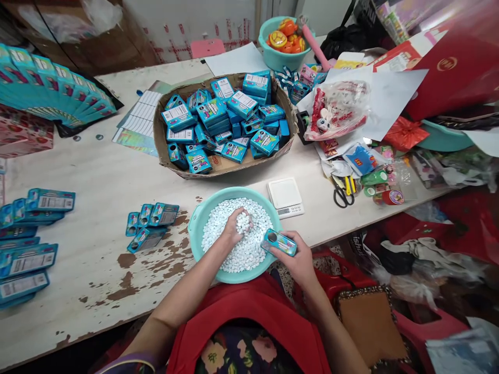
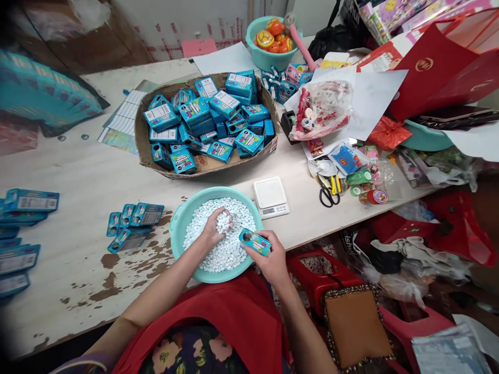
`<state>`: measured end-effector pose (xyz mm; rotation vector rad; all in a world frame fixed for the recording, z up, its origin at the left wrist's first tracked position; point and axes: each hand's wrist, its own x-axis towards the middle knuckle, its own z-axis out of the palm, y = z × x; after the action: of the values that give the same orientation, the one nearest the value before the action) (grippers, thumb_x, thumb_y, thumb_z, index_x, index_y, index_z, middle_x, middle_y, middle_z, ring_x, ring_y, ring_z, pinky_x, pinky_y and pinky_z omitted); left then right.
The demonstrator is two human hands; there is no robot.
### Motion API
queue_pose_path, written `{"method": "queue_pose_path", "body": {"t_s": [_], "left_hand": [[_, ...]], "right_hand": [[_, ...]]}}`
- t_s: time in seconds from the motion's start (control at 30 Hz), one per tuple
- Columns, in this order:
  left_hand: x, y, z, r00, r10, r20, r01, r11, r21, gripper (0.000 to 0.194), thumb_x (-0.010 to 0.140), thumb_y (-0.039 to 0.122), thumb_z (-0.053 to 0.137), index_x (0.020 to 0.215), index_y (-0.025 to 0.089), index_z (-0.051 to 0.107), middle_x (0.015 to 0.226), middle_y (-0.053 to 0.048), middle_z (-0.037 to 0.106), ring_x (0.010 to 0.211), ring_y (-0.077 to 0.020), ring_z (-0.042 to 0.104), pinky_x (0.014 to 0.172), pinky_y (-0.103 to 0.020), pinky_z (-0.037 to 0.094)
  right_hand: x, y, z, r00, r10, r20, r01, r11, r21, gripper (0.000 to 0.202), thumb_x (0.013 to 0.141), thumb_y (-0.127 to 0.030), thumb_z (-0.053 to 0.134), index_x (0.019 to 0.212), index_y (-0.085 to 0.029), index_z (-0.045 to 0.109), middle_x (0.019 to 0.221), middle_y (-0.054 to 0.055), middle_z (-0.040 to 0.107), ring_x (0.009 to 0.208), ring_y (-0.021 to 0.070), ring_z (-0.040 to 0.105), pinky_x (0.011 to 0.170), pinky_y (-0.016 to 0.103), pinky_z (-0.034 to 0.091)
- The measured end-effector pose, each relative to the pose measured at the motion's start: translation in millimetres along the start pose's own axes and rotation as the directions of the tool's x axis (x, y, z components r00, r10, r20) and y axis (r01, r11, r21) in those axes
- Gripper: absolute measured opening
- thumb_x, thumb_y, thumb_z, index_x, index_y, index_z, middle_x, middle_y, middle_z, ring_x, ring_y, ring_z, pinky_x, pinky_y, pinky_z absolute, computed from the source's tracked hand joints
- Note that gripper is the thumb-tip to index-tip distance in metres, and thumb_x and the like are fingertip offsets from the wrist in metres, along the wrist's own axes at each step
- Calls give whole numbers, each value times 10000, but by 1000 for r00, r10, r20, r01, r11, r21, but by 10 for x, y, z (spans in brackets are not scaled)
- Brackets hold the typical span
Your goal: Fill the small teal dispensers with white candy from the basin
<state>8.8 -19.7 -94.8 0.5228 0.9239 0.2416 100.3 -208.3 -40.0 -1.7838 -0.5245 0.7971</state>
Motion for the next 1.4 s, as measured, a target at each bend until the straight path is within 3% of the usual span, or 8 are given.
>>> {"method": "queue_pose_path", "body": {"t_s": [0.07, 0.17, 0.27, 0.33, 0.47, 0.77, 1.4], "left_hand": [[-175, 66, 121, 998, 43, 48, -40, 998, -52, 236, 723, 396, 549, 694, 183, 452, 556, 16, 500, 437, -100, 494, 340, -177, 276], [-443, 132, 308, 961, 242, 136, -228, 967, -114, 198, 742, 352, 572, 722, 182, 473, 602, 15, 530, 499, -119, 544, 397, -198, 363], [-571, 127, 411, 890, 445, 96, -434, 893, -116, 172, 746, 292, 600, 702, 173, 484, 647, 4, 571, 593, -130, 593, 537, -237, 460], [-574, 105, 419, 868, 494, 45, -489, 867, -93, 167, 740, 279, 616, 713, 173, 489, 676, 5, 590, 615, -127, 605, 586, -247, 474], [-532, 77, 381, 861, 508, -13, -508, 861, -36, 166, 751, 313, 618, 772, 183, 516, 679, 15, 596, 604, -127, 609, 589, -252, 472], [-562, 72, 351, 834, 545, -85, -539, 838, 87, 218, 771, 339, 625, 687, 175, 510, 564, 28, 556, 531, -108, 564, 562, -236, 448], [-567, 144, 337, 831, 555, -47, -549, 830, 99, 210, 781, 374, 613, 767, 174, 548, 519, 34, 551, 463, -104, 544, 509, -228, 436]], "right_hand": [[4, -15, 162, 991, -136, -17, 133, 983, -126, 323, 728, -341, 716, 1003, -221, 595, 942, 44, 627, 858, 208, 607, 766, 327, 511], [48, 13, 339, 946, -322, 29, 318, 910, -267, 286, 772, -300, 681, 1034, -227, 592, 962, 61, 614, 929, 225, 592, 833, 375, 493], [104, 44, 428, 912, -405, 68, 402, 848, -344, 281, 792, -280, 671, 1055, -232, 585, 959, 66, 615, 945, 233, 581, 844, 399, 482], [137, 49, 456, 904, -419, 85, 419, 828, -372, 278, 802, -271, 661, 1067, -237, 583, 960, 65, 616, 941, 235, 577, 838, 402, 479], [178, 33, 483, 895, -426, 130, 441, 808, -390, 297, 795, -250, 665, 1080, -239, 581, 972, 63, 616, 939, 233, 570, 832, 391, 474], [177, -17, 534, 888, -436, 148, 459, 809, -368, 297, 755, -179, 664, 1038, -235, 594, 951, 47, 618, 926, 224, 564, 820, 372, 455], [301, -65, 608, 894, -416, 164, 447, 820, -358, 260, 723, -220, 696, 968, -237, 609, 911, 38, 622, 880, 230, 567, 781, 372, 454]]}}
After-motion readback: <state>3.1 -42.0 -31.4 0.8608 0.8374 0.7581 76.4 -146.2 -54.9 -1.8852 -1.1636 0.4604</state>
